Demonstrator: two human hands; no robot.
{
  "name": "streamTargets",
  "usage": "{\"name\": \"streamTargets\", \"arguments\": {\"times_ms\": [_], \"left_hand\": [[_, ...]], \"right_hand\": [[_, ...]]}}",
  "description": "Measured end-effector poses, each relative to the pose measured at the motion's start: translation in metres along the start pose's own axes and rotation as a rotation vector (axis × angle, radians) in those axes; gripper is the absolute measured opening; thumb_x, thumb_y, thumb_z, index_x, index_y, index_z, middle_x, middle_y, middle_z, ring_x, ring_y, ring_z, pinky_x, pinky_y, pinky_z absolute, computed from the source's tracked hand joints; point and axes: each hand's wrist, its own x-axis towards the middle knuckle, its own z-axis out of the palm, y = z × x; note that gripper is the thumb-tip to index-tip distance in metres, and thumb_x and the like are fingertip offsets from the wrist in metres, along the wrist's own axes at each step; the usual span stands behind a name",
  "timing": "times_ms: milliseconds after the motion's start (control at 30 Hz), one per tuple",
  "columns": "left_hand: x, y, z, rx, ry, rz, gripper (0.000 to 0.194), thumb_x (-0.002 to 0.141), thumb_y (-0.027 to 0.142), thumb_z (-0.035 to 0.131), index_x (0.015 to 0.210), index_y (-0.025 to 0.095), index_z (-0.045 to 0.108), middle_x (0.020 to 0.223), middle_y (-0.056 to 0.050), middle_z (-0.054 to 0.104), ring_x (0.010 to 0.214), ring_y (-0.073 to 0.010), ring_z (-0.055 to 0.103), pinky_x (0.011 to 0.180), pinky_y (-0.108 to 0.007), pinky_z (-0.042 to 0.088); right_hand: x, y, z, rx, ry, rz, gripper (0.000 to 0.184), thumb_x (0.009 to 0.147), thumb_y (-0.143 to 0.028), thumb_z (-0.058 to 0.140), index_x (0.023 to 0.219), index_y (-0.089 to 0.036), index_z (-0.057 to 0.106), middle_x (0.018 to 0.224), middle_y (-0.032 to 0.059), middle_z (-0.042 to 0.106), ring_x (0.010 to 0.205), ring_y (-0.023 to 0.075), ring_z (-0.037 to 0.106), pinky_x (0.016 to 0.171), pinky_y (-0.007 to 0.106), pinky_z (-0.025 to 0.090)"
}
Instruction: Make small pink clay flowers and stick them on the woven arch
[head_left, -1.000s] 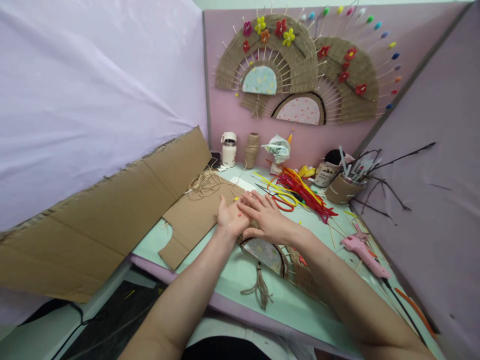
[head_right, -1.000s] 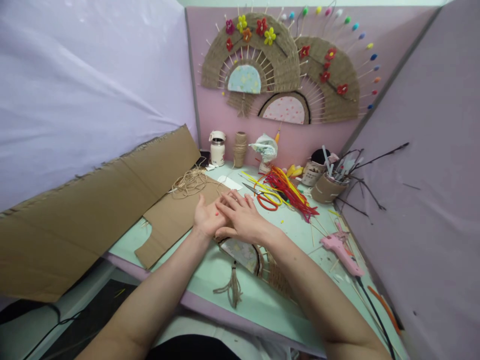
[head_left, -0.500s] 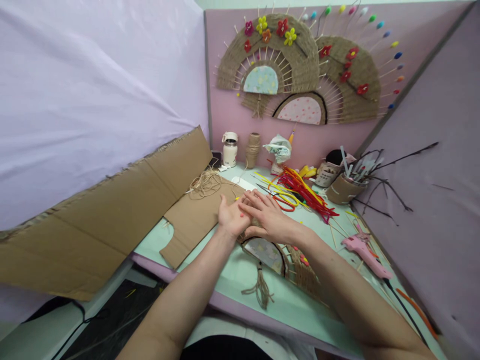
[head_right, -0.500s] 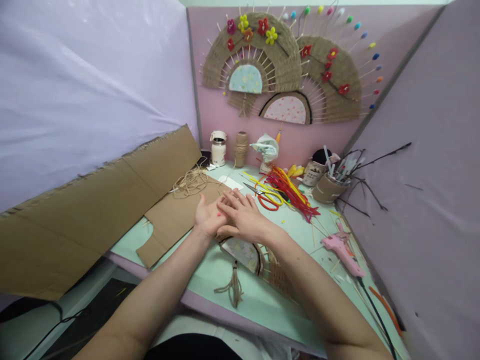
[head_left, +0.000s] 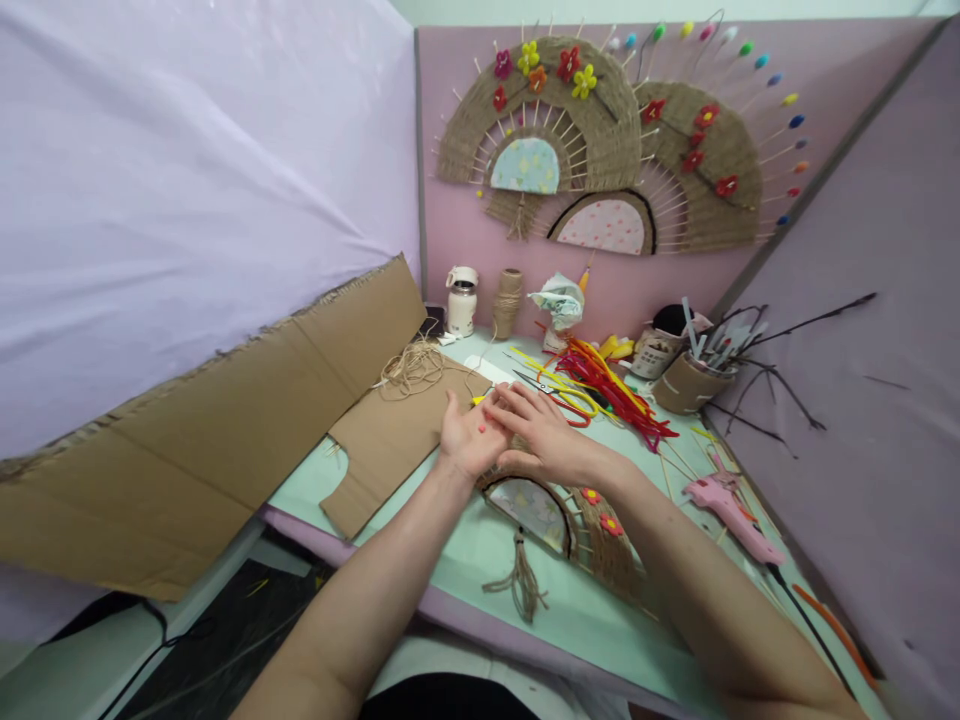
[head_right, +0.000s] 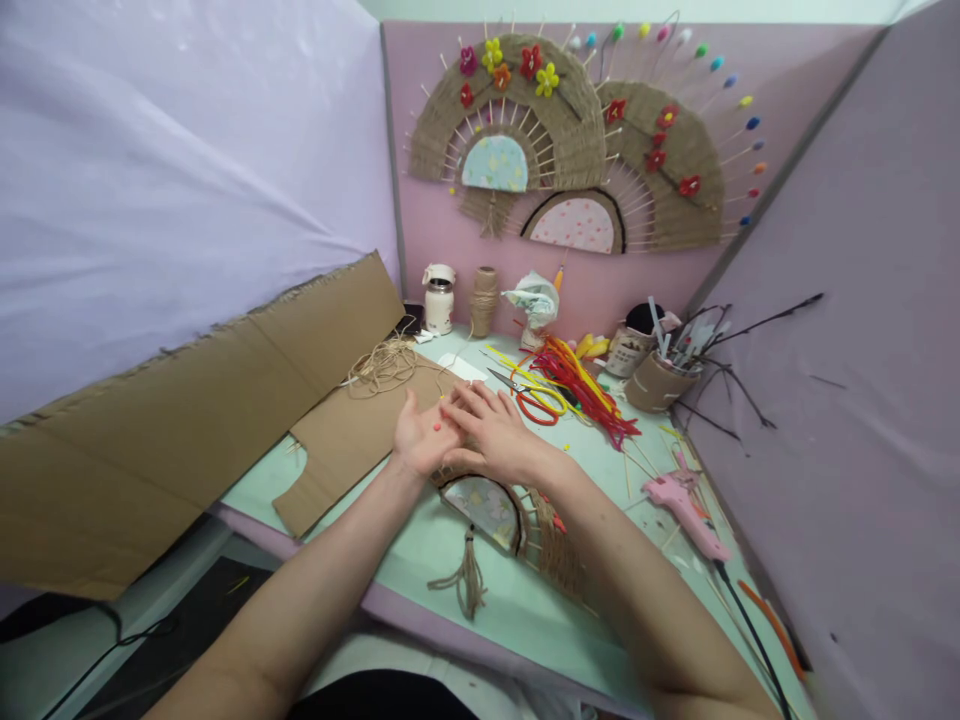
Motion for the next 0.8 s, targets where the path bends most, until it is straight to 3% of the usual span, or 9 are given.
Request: {"name": "streamTargets", "arguments": {"times_ms": [267, 433, 567, 800], "left_hand": [[0.0009, 0.0057, -0.0014, 0.006, -0.075, 0.015, 0.087, 0.084, 0.074, 0.026, 0.133, 0.005, 0.045, 0.130, -0.025, 0.053, 0.112, -0.0293, 0.060, 0.082, -0.038, 0.055], [-0.0011, 0.0037, 0.0013, 0.015, -0.022, 0.009, 0.083, 0.083, 0.073, 0.029, 0.131, 0.008, 0.047, 0.121, -0.023, 0.058, 0.103, -0.0278, 0.063, 0.080, -0.038, 0.055], [-0.0017, 0.0034, 0.0012, 0.009, -0.043, 0.019, 0.083, 0.083, 0.074, 0.029, 0.130, 0.008, 0.047, 0.118, -0.022, 0.060, 0.097, -0.0270, 0.064, 0.076, -0.038, 0.055], [-0.0005, 0.0053, -0.0006, 0.019, -0.043, 0.007, 0.083, 0.083, 0.074, 0.029, 0.131, 0.009, 0.047, 0.119, -0.022, 0.059, 0.101, -0.0282, 0.063, 0.080, -0.040, 0.054]], "right_hand": [[-0.0051, 0.0000, -0.0050, -0.025, 0.071, 0.001, 0.069, 0.084, -0.069, 0.047, 0.139, -0.028, 0.047, 0.158, 0.0110, 0.018, 0.145, 0.0348, 0.012, 0.114, 0.058, 0.013], [-0.0044, -0.0010, -0.0041, -0.026, 0.055, -0.032, 0.071, 0.082, -0.069, 0.050, 0.142, -0.031, 0.043, 0.158, 0.0096, 0.021, 0.144, 0.0355, 0.013, 0.113, 0.060, 0.012], [-0.0043, -0.0010, -0.0045, -0.038, 0.066, -0.002, 0.069, 0.082, -0.070, 0.048, 0.139, -0.030, 0.048, 0.158, 0.0098, 0.018, 0.144, 0.0366, 0.012, 0.113, 0.060, 0.014], [-0.0026, -0.0003, -0.0004, -0.044, 0.068, -0.036, 0.072, 0.081, -0.070, 0.050, 0.142, -0.032, 0.042, 0.159, 0.0087, 0.018, 0.145, 0.0360, 0.011, 0.113, 0.060, 0.016]]}}
